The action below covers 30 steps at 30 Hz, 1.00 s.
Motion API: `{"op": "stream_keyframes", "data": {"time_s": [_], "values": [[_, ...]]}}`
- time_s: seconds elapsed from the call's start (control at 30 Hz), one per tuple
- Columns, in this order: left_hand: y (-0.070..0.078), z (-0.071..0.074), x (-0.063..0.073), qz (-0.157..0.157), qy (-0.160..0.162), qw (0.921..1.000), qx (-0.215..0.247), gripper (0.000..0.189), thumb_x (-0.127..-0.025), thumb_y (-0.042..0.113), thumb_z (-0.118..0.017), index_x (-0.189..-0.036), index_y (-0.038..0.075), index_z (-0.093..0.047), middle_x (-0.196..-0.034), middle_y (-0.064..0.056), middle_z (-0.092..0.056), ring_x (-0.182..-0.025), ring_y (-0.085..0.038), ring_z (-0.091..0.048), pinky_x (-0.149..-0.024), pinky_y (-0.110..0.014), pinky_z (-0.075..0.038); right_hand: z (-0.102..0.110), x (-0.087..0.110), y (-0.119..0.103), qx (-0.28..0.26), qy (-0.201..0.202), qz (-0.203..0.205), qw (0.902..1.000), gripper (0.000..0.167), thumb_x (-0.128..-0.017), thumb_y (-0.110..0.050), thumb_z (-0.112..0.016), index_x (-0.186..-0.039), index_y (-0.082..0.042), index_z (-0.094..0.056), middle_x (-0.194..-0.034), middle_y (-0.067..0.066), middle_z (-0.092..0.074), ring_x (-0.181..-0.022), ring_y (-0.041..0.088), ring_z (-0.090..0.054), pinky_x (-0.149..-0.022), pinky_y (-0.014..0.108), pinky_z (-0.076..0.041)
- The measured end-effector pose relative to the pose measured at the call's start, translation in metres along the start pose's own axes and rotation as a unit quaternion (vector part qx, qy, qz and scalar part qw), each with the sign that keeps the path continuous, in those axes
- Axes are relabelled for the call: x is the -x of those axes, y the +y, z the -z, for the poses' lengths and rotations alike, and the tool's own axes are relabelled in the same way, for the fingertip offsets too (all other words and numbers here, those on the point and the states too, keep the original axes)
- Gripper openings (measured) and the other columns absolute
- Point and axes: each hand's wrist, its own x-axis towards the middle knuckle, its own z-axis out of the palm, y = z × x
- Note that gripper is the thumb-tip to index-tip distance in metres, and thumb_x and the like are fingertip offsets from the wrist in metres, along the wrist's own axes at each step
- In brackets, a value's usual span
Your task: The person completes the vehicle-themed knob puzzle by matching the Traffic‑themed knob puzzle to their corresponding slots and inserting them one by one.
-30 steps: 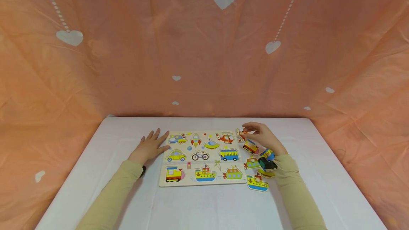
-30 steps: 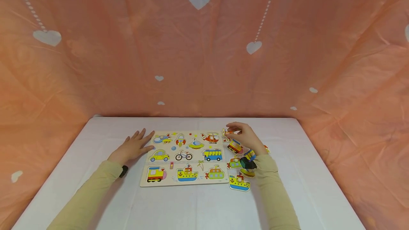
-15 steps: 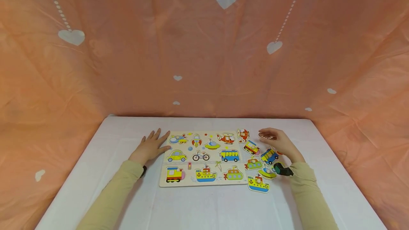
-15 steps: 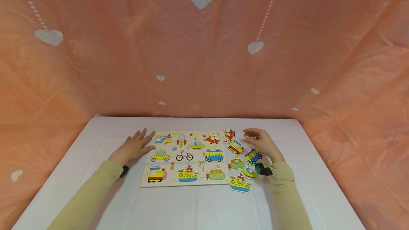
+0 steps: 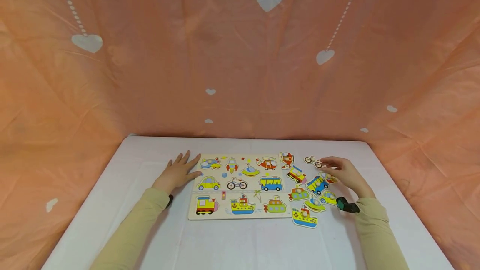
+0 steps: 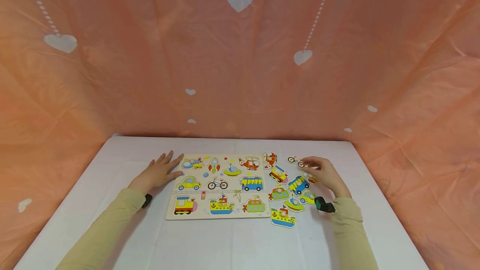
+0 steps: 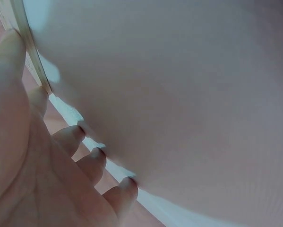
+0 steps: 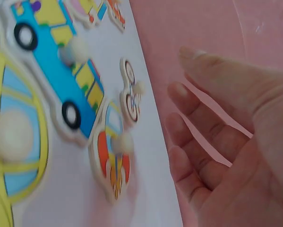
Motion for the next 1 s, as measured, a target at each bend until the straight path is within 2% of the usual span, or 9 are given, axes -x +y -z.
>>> {"op": "stream_keyframes", "data": {"time_s": [0.27, 0.43, 0.7, 1.0], "values": [[0.002, 0.001, 0.001, 0.002, 0.0, 1.0, -0.001, 0.074, -0.093, 0.053, -0.052, -0.152, 0.017, -0.026, -0.155, -0.026, -0.014, -0.139, -0.05, -0.011, -0.107, -0.067, -0.01, 0.007, 0.009, 0.01, 0.004, 0.002, -0.016, 0.9999, 0.037, -0.092, -0.018, -0.066, -0.122, 0.002, -0.061, -0.114, 0.016, -0.065, -0.098, 0.026, -0.057, -0.077, 0.023, -0.049], [0.003, 0.001, 0.002, 0.004, 0.0, 1.0, 0.0, 0.074, -0.093, 0.052, -0.053, -0.152, 0.018, -0.026, -0.155, -0.025, -0.014, -0.139, -0.05, -0.011, -0.107, -0.067, -0.011, 0.01, 0.014, 0.012, -0.011, -0.007, -0.016, 0.9998, 0.036, -0.092, -0.016, -0.066, -0.122, 0.004, -0.061, -0.111, 0.018, -0.065, -0.094, 0.025, -0.057, -0.074, 0.024, -0.05], [0.003, 0.001, 0.002, 0.009, 0.003, 1.0, 0.0, 0.073, -0.094, 0.051, -0.053, -0.152, 0.017, -0.026, -0.155, -0.025, -0.014, -0.139, -0.05, -0.01, -0.107, -0.067, -0.009, 0.01, 0.018, 0.018, -0.044, -0.028, -0.03, 0.9982, 0.036, -0.091, -0.013, -0.066, -0.121, 0.005, -0.061, -0.109, 0.018, -0.067, -0.089, 0.016, -0.06, -0.072, 0.023, -0.051], [0.0, -0.002, -0.001, 0.009, 0.002, 1.0, -0.003, 0.073, -0.094, 0.053, -0.052, -0.153, 0.018, -0.025, -0.156, -0.024, -0.012, -0.139, -0.049, -0.01, -0.108, -0.066, -0.009, 0.007, 0.019, 0.027, -0.039, -0.02, -0.033, 0.9985, 0.035, -0.09, -0.015, -0.068, -0.117, 0.006, -0.063, -0.106, 0.017, -0.067, -0.085, 0.012, -0.059, -0.068, 0.021, -0.048]]}}
